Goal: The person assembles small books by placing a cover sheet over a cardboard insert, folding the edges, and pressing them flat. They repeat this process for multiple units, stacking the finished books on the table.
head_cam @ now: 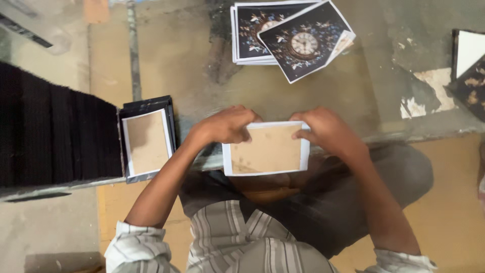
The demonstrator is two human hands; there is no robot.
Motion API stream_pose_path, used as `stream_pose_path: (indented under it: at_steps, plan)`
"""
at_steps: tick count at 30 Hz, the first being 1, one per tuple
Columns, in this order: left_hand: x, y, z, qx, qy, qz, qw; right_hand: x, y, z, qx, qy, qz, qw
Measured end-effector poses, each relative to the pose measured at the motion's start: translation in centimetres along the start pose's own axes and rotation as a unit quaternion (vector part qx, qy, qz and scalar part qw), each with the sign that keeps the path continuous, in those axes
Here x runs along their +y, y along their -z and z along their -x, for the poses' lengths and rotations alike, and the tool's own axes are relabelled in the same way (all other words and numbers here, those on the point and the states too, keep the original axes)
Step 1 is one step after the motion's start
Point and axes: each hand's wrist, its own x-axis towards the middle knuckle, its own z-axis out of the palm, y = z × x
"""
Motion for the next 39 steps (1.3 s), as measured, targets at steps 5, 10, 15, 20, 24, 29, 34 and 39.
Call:
stream_pose_path:
  at_steps: [5,10,15,20,24,29,34,39]
  plan:
    - [0.5,-0.9,-0.3,0.189,0.051,-0.144,0.97,2.9,-2.2,-0.5,0.2,0.117,0.046,0.972]
    - [1.2,-3.6,-0.2,0.273,0.01,-0.19,0.943,3.4,-4.4,-0.6,0.231,0.126,0.195,0.945]
    - [-0.5,-4.9,-0.4,0.271,-0.013,-0.262,0.926,0.6,-6.0,-1.5,0.146,0.041,0.175,0.973]
    - [-1.6,-5.0,3.9,0.302,0.066,-0.18,0.934,-0.1,-8.1,0.7,0.172,-0.003,0.298,0.939]
    - [-0.8,-3.1,7.2,0.277,0.187,-0.169,0.927,0.8,-6.6,3.0,0.175,-0.096,0.289,0.936]
    - [2.0,-3.2,1.8,0.401,0.08,-0.248,0.878,-2.6,-7.9,0.0,0.153,-0.124,0.206,0.959]
    - [1.6,-2.3,-1.0,0.242,0.203,-0.194,0.929,-4.5,-9.2,1.4,0.124,-0.19,0.094,0.969]
    - [-2.3,-1.7,4.2,0.079,0.146,0.243,0.956,-1.5,-8.7,4.0,0.228,-0.055,-0.434,0.87]
